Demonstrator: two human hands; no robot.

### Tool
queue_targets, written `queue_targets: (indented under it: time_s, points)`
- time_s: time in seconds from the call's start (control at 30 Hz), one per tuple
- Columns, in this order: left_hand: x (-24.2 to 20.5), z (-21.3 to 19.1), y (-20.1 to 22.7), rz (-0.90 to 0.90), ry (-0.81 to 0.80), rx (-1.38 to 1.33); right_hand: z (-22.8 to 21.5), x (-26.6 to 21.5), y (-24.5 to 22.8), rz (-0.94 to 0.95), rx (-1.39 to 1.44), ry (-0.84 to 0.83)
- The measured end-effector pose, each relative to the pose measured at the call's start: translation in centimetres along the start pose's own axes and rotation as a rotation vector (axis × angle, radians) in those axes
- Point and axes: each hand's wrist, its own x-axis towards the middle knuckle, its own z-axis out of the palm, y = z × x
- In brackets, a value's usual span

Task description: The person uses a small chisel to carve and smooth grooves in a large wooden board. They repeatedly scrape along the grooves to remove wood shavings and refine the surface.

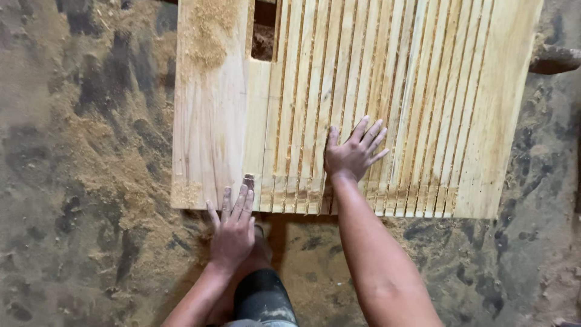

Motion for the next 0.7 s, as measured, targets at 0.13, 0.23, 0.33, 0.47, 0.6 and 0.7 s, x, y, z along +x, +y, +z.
queue_targets:
  time_s: [0.13,0.23,0.33,0.47,0.6,0.7]
  points:
    - [-1.4,-0.5,1.5,0.048,0.061,-0.259,0.0,-0.1,-0.1,-0.009,0.008,0.021]
    - [1.6,-1.9,1.4,0.024,0.069,-0.098,-0.2,0.5,-0.4,0.011,-0.027,-0.023]
    - [7.5,-3.4,0.7,-0.029,-0.056,-0.130,-0.3,-0.5,-0.2,-0.003,-0.008,0.021]
    - [12.9,-4.7,0.6,-0.083,-0.106,-0.170,-0.5,-0.3,-0.4,0.000,0.003,0.002]
    - [7.1,-4.4,1.9,-0.078,-0.013,-0.286,-0.3,0.3,-0.7,-0.011,-0.004,0.021]
    - [1.2,-2.9,2.3,-0.046,-0.052,-0.237,-0.4,-0.2,0.3,-0.008,-0.005,0.019]
